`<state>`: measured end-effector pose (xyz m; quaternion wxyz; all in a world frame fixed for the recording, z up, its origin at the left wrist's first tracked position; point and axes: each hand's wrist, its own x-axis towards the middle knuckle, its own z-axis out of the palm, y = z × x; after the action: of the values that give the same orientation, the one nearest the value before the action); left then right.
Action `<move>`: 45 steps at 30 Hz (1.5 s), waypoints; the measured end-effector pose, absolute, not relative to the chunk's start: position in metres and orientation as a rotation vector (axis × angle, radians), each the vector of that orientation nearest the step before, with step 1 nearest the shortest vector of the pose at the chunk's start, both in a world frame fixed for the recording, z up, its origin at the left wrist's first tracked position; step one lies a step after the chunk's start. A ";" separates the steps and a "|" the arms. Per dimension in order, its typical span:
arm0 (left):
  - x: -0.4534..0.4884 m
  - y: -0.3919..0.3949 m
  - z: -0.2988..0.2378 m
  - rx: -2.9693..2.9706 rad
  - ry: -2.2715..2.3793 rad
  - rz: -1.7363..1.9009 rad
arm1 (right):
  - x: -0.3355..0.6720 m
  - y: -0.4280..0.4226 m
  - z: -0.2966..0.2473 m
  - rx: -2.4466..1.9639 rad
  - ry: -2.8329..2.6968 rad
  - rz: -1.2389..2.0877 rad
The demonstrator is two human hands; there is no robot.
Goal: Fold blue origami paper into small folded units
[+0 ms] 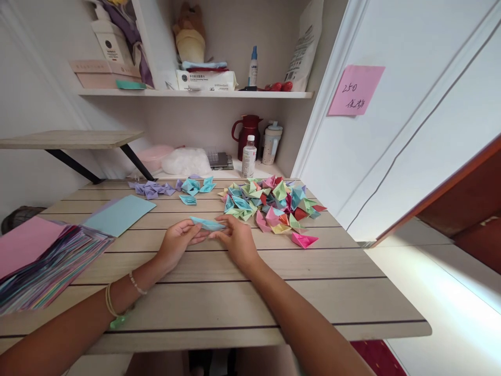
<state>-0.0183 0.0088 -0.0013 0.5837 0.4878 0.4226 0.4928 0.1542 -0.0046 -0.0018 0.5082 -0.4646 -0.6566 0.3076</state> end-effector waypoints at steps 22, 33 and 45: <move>-0.039 0.019 0.006 1.518 0.911 1.011 | 0.161 0.004 -0.012 -1.171 -1.721 0.525; -0.058 0.046 -0.008 1.344 0.956 1.143 | 0.147 0.010 -0.021 -1.093 -1.590 0.831; -0.073 0.079 -0.016 1.403 0.995 1.342 | 0.079 0.145 -0.036 -1.039 -1.158 0.900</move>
<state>-0.0728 0.0793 -0.0158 0.4617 0.5705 0.4044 0.5456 0.0786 0.1449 -0.0360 0.6226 -0.4524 -0.5043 0.3917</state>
